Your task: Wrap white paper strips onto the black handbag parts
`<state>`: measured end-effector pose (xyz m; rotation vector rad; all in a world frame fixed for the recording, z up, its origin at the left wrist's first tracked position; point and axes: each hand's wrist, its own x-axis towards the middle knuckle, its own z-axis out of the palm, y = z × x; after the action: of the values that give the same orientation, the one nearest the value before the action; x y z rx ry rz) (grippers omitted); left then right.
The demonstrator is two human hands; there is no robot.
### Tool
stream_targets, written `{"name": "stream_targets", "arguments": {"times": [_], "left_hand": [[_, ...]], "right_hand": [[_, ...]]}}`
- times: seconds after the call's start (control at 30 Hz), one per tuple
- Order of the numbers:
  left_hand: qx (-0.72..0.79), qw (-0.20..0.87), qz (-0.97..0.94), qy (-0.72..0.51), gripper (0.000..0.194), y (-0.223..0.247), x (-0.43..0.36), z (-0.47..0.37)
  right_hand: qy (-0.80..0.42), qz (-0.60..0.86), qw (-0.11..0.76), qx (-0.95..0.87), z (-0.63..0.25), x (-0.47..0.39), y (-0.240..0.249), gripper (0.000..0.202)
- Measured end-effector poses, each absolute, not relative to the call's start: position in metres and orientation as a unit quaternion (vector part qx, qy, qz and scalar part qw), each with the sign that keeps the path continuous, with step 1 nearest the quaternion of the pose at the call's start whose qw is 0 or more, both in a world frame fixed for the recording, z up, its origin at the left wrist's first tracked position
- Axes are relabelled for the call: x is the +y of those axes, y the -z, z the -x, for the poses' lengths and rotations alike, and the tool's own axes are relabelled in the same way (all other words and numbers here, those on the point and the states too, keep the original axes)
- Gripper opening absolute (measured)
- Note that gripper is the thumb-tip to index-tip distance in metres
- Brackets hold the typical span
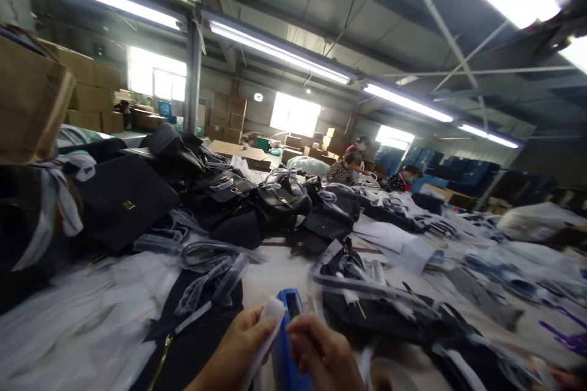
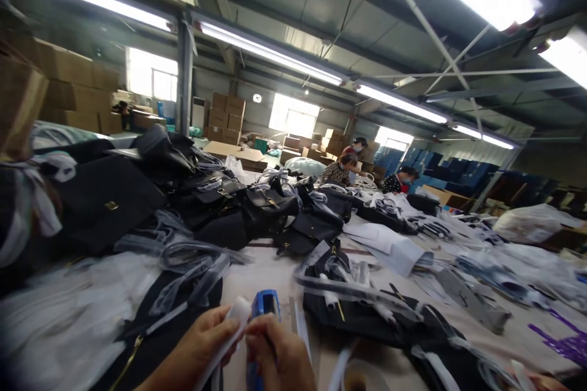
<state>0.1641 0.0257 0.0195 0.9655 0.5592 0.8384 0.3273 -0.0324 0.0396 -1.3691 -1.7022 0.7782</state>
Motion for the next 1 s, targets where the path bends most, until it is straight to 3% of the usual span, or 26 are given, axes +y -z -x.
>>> {"name": "stream_targets", "arguments": {"times": [0.27,0.37,0.67,1.0], "left_hand": [[0.26,0.769,-0.459,-0.361,0.04,-0.026,0.027,-0.164],[0.245,0.781,-0.457,-0.349,0.037,-0.027,0.027,-0.164],[0.213,0.772,-0.494,-0.34,0.025,-0.035,0.023,-0.16],[0.197,0.826,-0.383,-0.363,0.029,-0.034,0.024,-0.148]], "right_hand": [[-0.278,0.512,0.354,-0.731,-0.325,-0.002,-0.05,0.016],[-0.291,0.511,0.357,-0.726,-0.326,-0.002,-0.055,0.028],[-0.511,0.47,0.397,-0.6,-0.329,0.012,-0.047,0.031],[-0.449,0.43,0.456,-0.636,-0.317,0.017,-0.032,0.03]]}}
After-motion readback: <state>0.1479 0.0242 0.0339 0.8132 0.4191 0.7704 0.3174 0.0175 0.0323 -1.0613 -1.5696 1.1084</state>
